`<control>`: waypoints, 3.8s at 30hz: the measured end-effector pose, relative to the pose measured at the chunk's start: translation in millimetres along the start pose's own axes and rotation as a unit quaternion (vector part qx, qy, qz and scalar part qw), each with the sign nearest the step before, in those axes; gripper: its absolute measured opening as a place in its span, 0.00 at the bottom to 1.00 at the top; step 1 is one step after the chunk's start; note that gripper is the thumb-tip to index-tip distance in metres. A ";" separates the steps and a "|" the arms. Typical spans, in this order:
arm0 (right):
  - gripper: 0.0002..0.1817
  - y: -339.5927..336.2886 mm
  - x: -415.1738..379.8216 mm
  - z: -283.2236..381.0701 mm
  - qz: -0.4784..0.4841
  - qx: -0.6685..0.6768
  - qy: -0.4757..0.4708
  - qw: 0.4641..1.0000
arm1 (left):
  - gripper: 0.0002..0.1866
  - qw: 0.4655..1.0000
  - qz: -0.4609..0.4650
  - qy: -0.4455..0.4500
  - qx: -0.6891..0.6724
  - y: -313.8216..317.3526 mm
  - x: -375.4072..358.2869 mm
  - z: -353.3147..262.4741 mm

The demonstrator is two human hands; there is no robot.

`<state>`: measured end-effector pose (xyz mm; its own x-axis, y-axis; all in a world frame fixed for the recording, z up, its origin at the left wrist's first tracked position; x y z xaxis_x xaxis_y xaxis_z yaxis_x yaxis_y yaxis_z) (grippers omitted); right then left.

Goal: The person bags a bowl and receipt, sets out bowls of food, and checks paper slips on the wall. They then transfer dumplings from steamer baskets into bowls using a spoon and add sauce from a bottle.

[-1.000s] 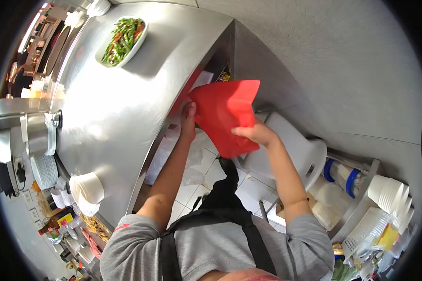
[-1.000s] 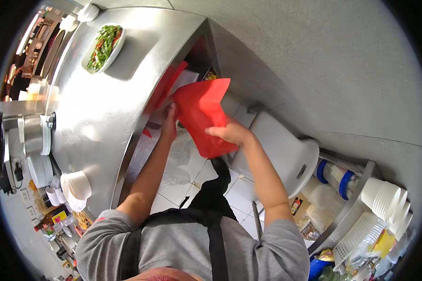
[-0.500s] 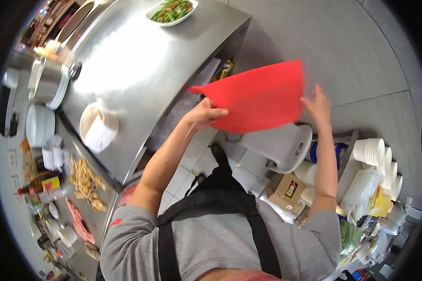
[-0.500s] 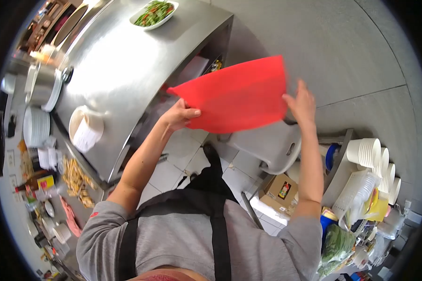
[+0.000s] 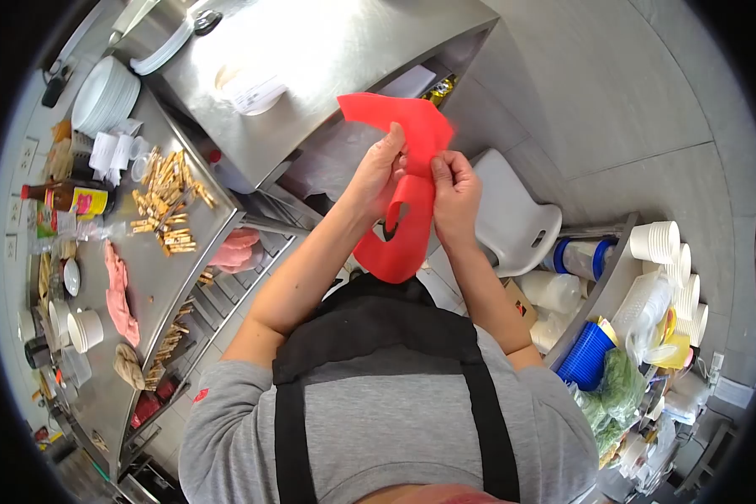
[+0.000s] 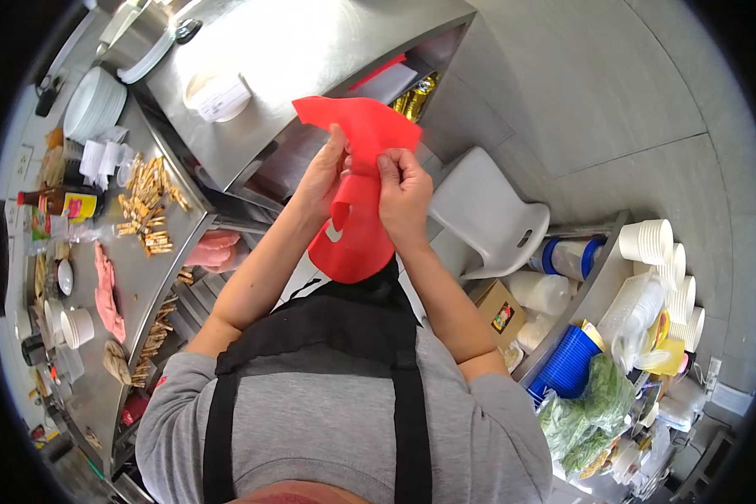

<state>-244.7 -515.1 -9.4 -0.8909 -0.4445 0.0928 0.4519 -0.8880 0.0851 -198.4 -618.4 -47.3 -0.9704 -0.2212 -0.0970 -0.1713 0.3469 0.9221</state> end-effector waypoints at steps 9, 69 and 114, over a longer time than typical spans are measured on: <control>0.10 23.7 -23.3 25.6 0.036 -0.009 -0.011 0.999 | 0.05 0.977 -0.100 0.092 0.165 16.0 -64.1 -25.4; 0.23 212.3 152.1 6.6 0.492 -0.135 0.066 0.858 | 0.22 0.483 -0.242 0.177 0.823 104.1 -249.3 -397.8; 0.19 284.8 225.9 30.1 0.434 -0.479 -0.046 0.762 | 0.57 0.710 -0.160 0.261 0.634 -24.8 -56.9 -275.7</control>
<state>-315.9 -864.9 65.7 -0.2484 -0.9420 -0.2257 0.5904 0.0375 -0.8062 -91.9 -865.7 38.6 -0.7081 -0.6669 0.2321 -0.7061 0.6711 -0.2261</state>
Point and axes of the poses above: each hand's wrist, its own x-axis towards the middle knuckle, its own y-axis out of the palm, z = x × y, the point moved 7 cm from there along x, towards the middle knuckle, and after that the axes turned 3 degrees about y, right-handed, at the moved point
